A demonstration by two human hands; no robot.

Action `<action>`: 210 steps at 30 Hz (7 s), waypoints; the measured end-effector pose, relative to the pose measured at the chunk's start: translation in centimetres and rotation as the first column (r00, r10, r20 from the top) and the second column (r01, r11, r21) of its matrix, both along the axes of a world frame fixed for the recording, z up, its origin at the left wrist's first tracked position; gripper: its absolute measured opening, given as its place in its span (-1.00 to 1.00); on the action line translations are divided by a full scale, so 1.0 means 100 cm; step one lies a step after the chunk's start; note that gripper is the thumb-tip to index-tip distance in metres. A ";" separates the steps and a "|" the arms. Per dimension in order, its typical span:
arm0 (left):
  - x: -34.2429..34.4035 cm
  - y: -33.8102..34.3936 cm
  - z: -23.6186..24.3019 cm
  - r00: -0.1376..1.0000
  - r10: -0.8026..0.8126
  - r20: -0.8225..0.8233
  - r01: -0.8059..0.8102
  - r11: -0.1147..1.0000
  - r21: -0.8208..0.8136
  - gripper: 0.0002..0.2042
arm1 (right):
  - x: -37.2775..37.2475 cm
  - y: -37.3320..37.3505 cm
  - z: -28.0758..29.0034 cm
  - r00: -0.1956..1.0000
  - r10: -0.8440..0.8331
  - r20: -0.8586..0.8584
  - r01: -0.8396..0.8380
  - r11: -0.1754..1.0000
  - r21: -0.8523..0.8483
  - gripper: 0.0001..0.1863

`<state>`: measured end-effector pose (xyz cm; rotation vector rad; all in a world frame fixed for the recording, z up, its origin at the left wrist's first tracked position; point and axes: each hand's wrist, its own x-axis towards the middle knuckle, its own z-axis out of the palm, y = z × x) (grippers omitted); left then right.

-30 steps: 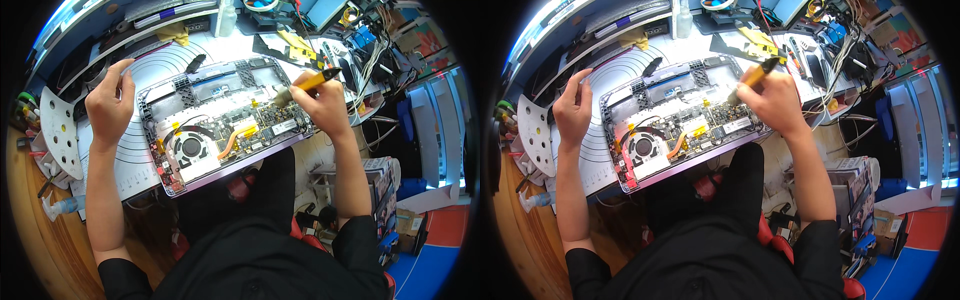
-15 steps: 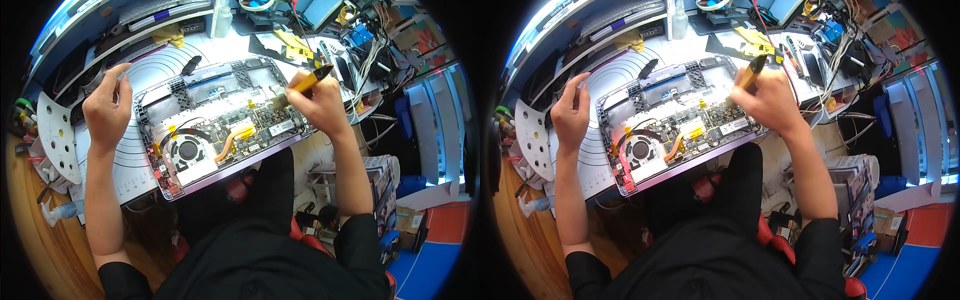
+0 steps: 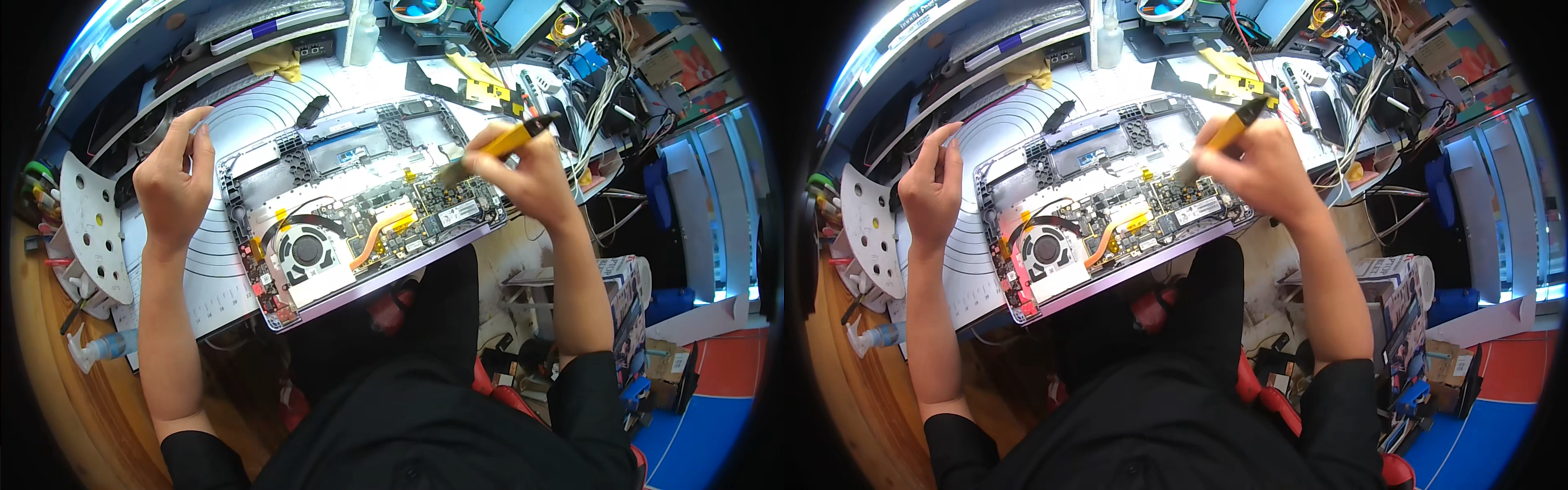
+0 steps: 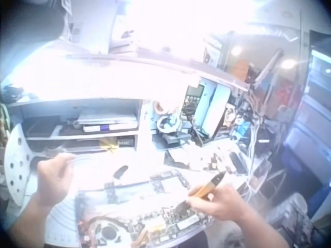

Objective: The person cleans internal laptop components with a brush and then applies heat to specific areas of the motherboard using a hot air gun.

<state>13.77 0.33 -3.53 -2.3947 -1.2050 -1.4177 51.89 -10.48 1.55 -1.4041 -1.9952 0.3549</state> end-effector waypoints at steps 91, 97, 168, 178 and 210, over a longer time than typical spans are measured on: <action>0.003 0.003 -0.006 1.000 0.013 0.005 -0.013 0.998 -0.056 -0.81 | -0.007 -0.017 -0.019 0.990 0.079 -0.115 -0.070 0.994 0.080 -0.84; 0.009 0.004 -0.005 1.000 0.002 0.011 -0.001 0.999 -0.047 -0.81 | 0.010 -0.016 0.007 0.987 -0.092 0.130 0.111 0.983 -0.147 -0.86; 0.002 0.008 -0.009 0.999 0.007 -0.038 -0.006 1.000 0.019 -0.83 | -0.098 -0.047 -0.009 0.935 0.347 -0.071 -0.347 0.938 0.005 -0.89; -0.001 0.007 -0.009 0.999 0.014 -0.049 -0.014 1.000 -0.002 -0.82 | -0.069 -0.062 -0.006 0.996 0.088 0.016 -0.088 0.996 -0.003 -0.93; 0.003 0.006 -0.007 0.999 0.020 -0.025 -0.021 0.998 -0.061 -0.83 | -0.062 -0.070 -0.018 0.963 -0.075 -0.259 0.057 0.996 -0.074 -0.89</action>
